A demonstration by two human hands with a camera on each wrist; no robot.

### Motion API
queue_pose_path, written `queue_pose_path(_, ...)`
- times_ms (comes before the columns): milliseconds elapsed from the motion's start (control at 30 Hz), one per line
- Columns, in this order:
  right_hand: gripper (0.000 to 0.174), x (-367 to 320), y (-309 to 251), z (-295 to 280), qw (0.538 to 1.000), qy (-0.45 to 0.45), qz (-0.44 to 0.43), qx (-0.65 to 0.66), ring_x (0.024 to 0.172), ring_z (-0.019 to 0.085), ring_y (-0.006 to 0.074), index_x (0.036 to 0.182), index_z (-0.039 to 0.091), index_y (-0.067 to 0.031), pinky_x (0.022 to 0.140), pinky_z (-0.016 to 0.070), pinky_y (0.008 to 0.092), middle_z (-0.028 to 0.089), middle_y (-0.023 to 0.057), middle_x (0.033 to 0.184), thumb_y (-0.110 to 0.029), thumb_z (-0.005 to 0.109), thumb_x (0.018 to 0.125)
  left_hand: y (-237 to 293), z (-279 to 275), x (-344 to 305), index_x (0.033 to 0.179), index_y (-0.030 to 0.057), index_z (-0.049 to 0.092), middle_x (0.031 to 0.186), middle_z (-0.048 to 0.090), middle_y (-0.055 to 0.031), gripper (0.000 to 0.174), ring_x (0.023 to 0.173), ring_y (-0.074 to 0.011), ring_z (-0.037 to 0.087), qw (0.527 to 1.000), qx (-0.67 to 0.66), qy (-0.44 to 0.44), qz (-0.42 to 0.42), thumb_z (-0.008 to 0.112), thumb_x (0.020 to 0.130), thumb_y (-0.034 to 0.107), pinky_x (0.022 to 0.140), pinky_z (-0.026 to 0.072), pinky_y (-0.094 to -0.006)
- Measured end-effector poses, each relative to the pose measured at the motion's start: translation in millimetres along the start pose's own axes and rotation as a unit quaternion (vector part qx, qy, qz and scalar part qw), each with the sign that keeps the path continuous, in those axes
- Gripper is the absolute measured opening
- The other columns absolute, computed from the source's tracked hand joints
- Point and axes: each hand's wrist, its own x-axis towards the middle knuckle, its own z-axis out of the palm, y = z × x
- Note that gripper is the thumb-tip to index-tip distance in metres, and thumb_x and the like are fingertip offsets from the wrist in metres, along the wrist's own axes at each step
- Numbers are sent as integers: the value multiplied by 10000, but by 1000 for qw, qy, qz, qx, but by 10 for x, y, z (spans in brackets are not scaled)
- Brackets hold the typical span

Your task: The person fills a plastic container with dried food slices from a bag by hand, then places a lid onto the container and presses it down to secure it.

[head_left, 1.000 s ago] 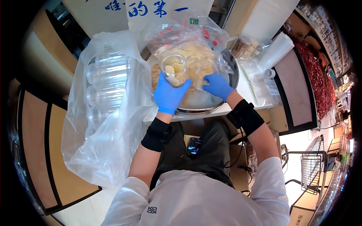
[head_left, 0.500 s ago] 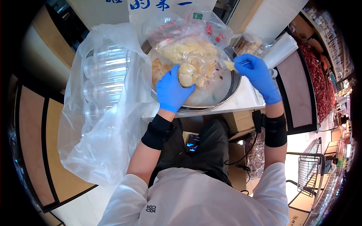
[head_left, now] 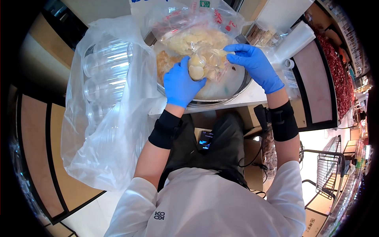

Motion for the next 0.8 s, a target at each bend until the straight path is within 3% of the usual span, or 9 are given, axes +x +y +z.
queue_pose_path(133,261,1,39,118,998,-22,-60,6,882,620,70,1085,723,-32,816,516,245,693,8,994,-178,753,871,-1,10,3,1311,53,547,1063,667,-217,834,934,-355,671,1000,18,-3,15,842,643,455,804,544,-437)
queue_pose_path(200,271,37,99,194,987,-19,-138,-81,846,624,77,1079,720,-32,796,517,248,696,17,958,-200,755,870,-18,27,-4,1309,53,548,1059,667,-217,835,927,-355,672,1000,23,-10,17,844,640,455,799,545,-437)
queue_pose_path(367,279,-51,43,275,964,38,-175,-199,793,634,105,1089,705,-31,768,520,242,699,45,936,-209,745,878,-52,75,-11,1293,45,552,1062,668,-206,850,923,-343,678,998,36,19,42,852,629,481,787,546,-425)
queue_pose_path(433,275,-110,3,315,950,52,-209,-226,808,614,63,1099,706,-50,756,516,223,687,8,928,-195,760,872,-65,96,-2,1291,44,552,1066,669,-202,851,923,-339,679,998,39,19,41,851,628,487,788,547,-423)
queue_pose_path(667,262,-120,116,320,967,25,-207,-146,820,632,73,1101,702,-42,775,537,230,710,25,1009,-156,753,870,-82,116,-18,1293,54,552,1072,672,-192,861,930,-332,680,997,47,41,47,848,624,508,790,549,-422)
queue_pose_path(800,279,-146,121,294,983,-26,-173,-56,935,654,95,1161,684,-41,857,538,235,698,30,1102,-105,724,892,-69,109,-19,1299,61,550,1082,669,-194,866,937,-332,680,998,48,22,32,845,626,518,795,549,-423)
